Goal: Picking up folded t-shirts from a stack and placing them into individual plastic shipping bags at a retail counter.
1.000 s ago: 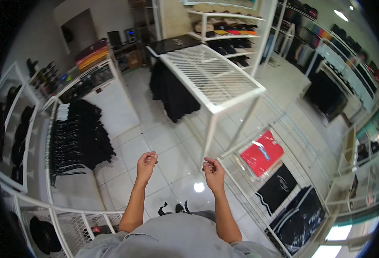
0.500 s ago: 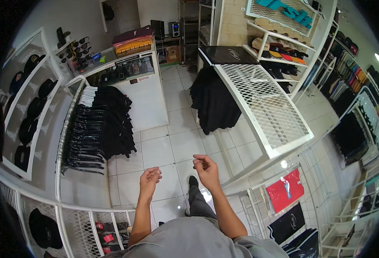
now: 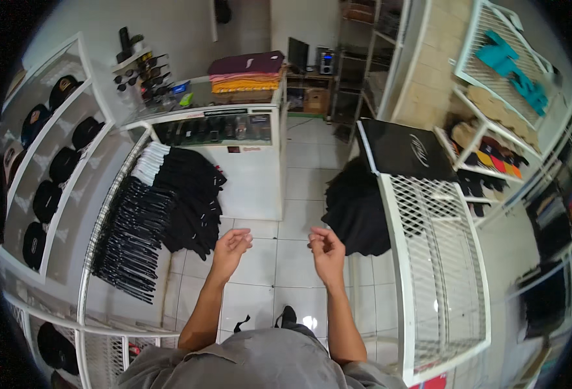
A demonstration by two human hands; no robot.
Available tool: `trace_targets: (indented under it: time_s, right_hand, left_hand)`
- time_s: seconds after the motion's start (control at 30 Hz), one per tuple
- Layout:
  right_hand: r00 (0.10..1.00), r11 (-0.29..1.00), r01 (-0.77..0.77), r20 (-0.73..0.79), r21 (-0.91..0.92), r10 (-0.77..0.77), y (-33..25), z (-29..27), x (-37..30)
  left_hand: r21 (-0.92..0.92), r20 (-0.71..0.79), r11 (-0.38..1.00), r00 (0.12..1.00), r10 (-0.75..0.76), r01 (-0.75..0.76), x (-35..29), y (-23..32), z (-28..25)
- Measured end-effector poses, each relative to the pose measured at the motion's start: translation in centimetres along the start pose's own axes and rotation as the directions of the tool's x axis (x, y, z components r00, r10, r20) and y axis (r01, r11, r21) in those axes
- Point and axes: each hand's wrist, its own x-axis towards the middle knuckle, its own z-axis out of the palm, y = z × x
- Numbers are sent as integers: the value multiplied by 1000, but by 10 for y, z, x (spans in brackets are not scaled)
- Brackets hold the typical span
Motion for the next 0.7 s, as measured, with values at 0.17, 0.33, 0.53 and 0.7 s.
trace_targets:
  time_s: [0.17, 0.33, 0.53, 0.7]
  right_hand:
    - [998, 999, -12, 66, -36, 15, -5, 15, 80]
    - [988, 999, -28, 149, -36, 34, 5, 45, 150]
    - [979, 995, 21, 204, -94, -1, 26, 89, 238]
    - [974, 984, 89, 219, -152, -55, 44, 141, 325]
  left_hand:
    - [-2, -5, 995, 995, 101, -101, 51, 11, 2]
    - [51, -83, 998, 995, 53, -49, 116, -7, -15]
    - [26, -89, 993, 989, 117, -115, 206, -12, -35]
    - [134, -93, 973, 975, 202, -189, 321, 15, -58]
